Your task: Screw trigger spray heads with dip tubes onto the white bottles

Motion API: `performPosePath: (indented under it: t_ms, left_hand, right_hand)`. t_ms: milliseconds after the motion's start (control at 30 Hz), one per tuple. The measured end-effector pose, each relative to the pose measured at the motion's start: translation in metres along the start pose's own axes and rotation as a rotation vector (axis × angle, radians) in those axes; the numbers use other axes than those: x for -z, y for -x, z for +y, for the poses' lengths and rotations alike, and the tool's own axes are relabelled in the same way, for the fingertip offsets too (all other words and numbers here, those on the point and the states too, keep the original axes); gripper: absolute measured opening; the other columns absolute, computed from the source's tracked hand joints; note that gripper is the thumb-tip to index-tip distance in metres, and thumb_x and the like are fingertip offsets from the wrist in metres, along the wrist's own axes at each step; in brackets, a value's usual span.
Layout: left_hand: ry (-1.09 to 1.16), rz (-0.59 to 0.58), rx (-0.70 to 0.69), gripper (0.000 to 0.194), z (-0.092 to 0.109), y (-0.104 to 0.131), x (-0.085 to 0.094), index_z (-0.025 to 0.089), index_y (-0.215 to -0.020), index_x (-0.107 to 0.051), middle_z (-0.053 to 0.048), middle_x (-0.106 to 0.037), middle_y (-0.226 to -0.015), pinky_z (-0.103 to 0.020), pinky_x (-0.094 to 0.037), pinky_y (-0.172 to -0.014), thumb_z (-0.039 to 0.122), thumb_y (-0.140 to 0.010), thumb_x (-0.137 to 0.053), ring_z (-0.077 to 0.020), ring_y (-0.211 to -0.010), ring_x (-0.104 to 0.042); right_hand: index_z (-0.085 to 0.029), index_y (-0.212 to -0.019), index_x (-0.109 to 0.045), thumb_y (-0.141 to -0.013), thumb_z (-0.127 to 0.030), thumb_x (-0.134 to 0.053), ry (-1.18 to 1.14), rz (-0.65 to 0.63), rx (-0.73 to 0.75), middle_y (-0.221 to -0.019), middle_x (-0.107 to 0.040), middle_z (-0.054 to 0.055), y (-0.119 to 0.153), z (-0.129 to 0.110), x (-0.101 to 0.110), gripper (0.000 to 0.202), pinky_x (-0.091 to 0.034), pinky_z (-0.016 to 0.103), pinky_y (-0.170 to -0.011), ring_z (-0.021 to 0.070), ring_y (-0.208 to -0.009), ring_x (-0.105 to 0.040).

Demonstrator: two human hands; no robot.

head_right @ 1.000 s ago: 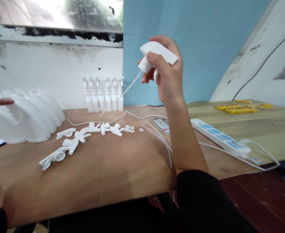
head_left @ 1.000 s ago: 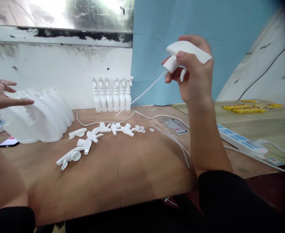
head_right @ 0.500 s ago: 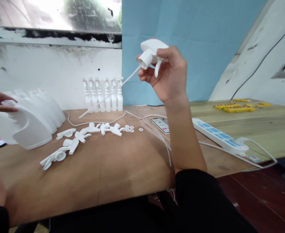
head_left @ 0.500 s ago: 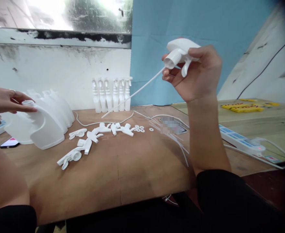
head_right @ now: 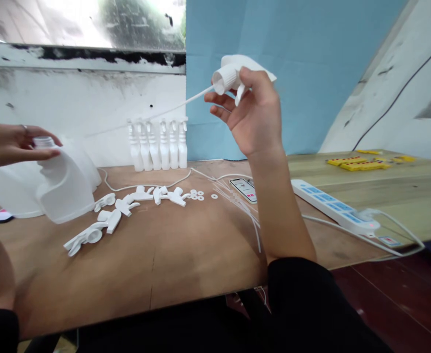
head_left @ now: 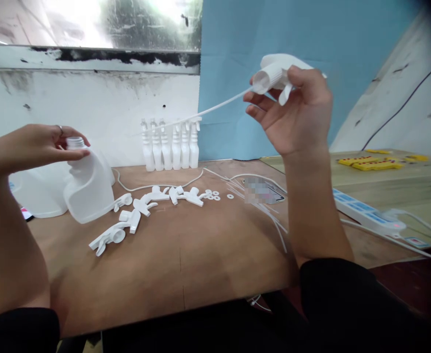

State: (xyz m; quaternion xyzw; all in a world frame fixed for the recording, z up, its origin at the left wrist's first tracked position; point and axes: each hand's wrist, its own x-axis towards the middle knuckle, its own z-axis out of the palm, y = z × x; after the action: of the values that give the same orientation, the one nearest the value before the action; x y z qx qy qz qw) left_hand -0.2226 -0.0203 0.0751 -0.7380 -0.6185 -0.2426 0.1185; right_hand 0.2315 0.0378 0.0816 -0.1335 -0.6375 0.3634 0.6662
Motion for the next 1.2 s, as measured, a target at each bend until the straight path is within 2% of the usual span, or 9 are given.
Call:
performPosePath:
  t_ms: [100,233,300,433,633,733,900,1100,1200]
  left_hand:
    - [-0.123,-0.064,-0.046,0.056,0.027,0.000,0.002,0.021,-0.119,-0.067,0.005,-0.060,-0.072,-0.038,-0.052,-0.083,0.065,-0.084,-0.061,-0.0089,-0.066,-0.058]
    - [-0.110,-0.030,-0.141,0.077,0.059,0.003,-0.001,0.019,-0.137,-0.050,0.004,-0.056,-0.074,-0.032,-0.050,-0.074,0.065,-0.078,-0.067,-0.0088,-0.064,-0.055]
    - [-0.110,-0.038,-0.157,0.082,0.072,0.005,-0.004,0.019,-0.142,-0.042,0.004,-0.056,-0.077,-0.031,-0.049,-0.073,0.064,-0.079,-0.067,-0.0096,-0.064,-0.054]
    - [-0.127,-0.080,-0.189,0.074,0.090,0.011,-0.009,0.022,-0.142,-0.037,0.002,-0.061,-0.084,-0.026,-0.045,-0.068,0.060,-0.085,-0.063,-0.0119,-0.065,-0.055]
    - [-0.129,-0.087,-0.198,0.077,0.098,0.015,-0.014,0.021,-0.144,-0.033,0.002,-0.062,-0.086,-0.022,-0.039,-0.062,0.062,-0.085,-0.060,-0.0119,-0.061,-0.054]
    - [-0.101,-0.095,-0.223,0.077,0.101,0.018,-0.015,0.021,-0.145,-0.029,0.002,-0.063,-0.085,-0.023,-0.039,-0.062,0.059,-0.086,-0.061,-0.0125,-0.061,-0.054]
    - [-0.101,-0.063,-0.241,0.077,0.102,0.021,-0.015,0.021,-0.145,-0.029,0.001,-0.061,-0.080,-0.027,-0.041,-0.065,0.057,-0.086,-0.062,-0.0139,-0.059,-0.052]
    - [-0.090,-0.087,-0.244,0.075,0.108,0.021,-0.019,0.022,-0.145,-0.029,0.000,-0.063,-0.085,-0.025,-0.043,-0.062,0.058,-0.087,-0.060,-0.0139,-0.061,-0.055]
    - [-0.027,-0.119,-0.245,0.077,0.112,0.023,-0.021,0.023,-0.144,-0.028,-0.003,-0.064,-0.092,-0.025,-0.044,-0.061,0.063,-0.085,-0.060,-0.0159,-0.066,-0.059]
  right_hand:
    - [-0.022,-0.095,-0.061,-0.073,-0.042,-0.063,-0.040,0.031,0.045,-0.100,-0.064,0.003,0.003,-0.002,-0.007,0.030,-0.051,0.033,-0.080,0.0210,-0.089,-0.067]
    - [-0.020,-0.093,-0.059,-0.077,-0.036,-0.059,-0.091,0.069,0.085,-0.098,-0.065,0.003,0.008,-0.006,-0.015,0.023,-0.052,0.031,-0.073,0.0198,-0.084,-0.067]
    - [-0.022,-0.093,-0.059,-0.078,-0.036,-0.058,-0.063,0.052,0.082,-0.098,-0.066,0.002,0.009,-0.007,-0.016,0.020,-0.053,0.032,-0.075,0.0206,-0.086,-0.067]
    - [-0.022,-0.096,-0.058,-0.078,-0.036,-0.062,-0.051,0.001,0.093,-0.098,-0.065,0.003,0.013,-0.011,-0.018,0.023,-0.053,0.036,-0.078,0.0220,-0.086,-0.067]
    - [-0.026,-0.104,-0.050,-0.081,-0.033,-0.063,-0.018,-0.056,0.163,-0.094,-0.065,0.001,0.020,-0.012,-0.027,0.028,-0.053,0.036,-0.073,0.0221,-0.082,-0.069]
    - [-0.026,-0.111,-0.046,-0.083,-0.030,-0.059,-0.032,-0.054,0.196,-0.093,-0.066,0.000,0.022,-0.014,-0.030,0.032,-0.053,0.035,-0.070,0.0210,-0.080,-0.069]
    - [-0.026,-0.112,-0.044,-0.086,-0.031,-0.053,-0.067,-0.009,0.222,-0.093,-0.064,0.001,0.021,-0.018,-0.027,0.028,-0.053,0.035,-0.073,0.0195,-0.079,-0.068]
    - [-0.027,-0.115,-0.045,-0.079,-0.037,-0.061,0.047,-0.039,0.214,-0.092,-0.066,-0.001,0.023,-0.016,-0.031,0.040,-0.056,0.035,-0.070,0.0199,-0.078,-0.069]
    - [-0.029,-0.117,-0.044,-0.086,-0.033,-0.054,0.105,-0.023,0.239,-0.096,-0.066,-0.004,0.027,-0.017,-0.037,0.033,-0.057,0.035,-0.071,0.0174,-0.076,-0.069]
